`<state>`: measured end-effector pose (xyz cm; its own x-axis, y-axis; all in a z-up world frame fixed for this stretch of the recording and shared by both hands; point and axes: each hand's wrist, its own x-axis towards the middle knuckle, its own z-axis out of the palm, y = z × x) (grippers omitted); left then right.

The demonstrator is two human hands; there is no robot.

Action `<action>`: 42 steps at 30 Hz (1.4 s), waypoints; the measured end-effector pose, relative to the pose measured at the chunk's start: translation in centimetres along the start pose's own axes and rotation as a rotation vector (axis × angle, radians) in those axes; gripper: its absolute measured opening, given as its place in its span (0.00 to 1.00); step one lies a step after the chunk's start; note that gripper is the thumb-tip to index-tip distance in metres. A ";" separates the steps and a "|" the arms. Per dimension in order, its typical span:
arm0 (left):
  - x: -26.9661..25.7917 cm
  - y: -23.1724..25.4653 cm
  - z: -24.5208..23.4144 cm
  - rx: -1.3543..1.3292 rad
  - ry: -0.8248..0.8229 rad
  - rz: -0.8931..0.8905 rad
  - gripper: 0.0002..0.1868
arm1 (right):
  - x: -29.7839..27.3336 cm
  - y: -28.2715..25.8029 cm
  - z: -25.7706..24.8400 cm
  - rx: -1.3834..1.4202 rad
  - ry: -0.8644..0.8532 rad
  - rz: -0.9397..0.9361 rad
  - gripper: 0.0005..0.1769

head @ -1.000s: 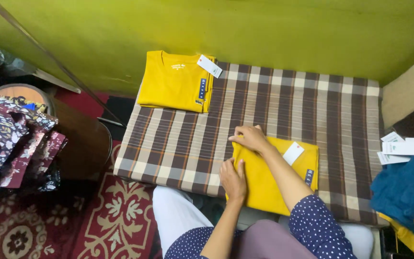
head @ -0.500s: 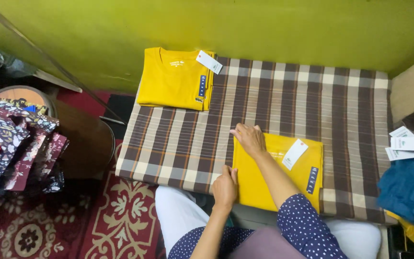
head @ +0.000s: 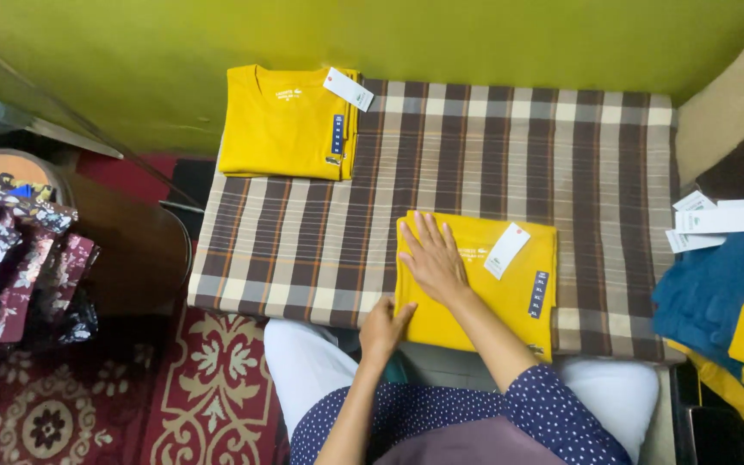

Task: Folding yellow t-shirts on a table in a stockroom environment.

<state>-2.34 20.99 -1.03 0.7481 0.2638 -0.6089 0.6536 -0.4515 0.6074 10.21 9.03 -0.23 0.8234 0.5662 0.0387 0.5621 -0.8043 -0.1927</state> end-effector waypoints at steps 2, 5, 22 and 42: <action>-0.7 0.1 -0.5 0.064 0.014 0.003 0.29 | 1.1 0.5 0.2 0.016 -0.031 -0.026 0.33; -1.5 -0.9 -0.2 0.115 0.034 -0.024 0.30 | 1.5 0.1 -0.4 0.037 -0.088 -0.019 0.32; -2.5 1.8 3.4 -0.120 0.604 0.537 0.22 | -8.5 -1.7 3.3 0.310 0.104 -0.134 0.30; 3.2 9.0 7.8 0.672 0.187 0.739 0.28 | -15.1 6.1 0.0 0.029 0.292 0.365 0.29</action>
<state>5.00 11.09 -1.53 0.9825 -0.1720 -0.0720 -0.1363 -0.9260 0.3519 1.17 -4.41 -2.01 0.9566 0.1692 0.2373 0.2325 -0.9338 -0.2718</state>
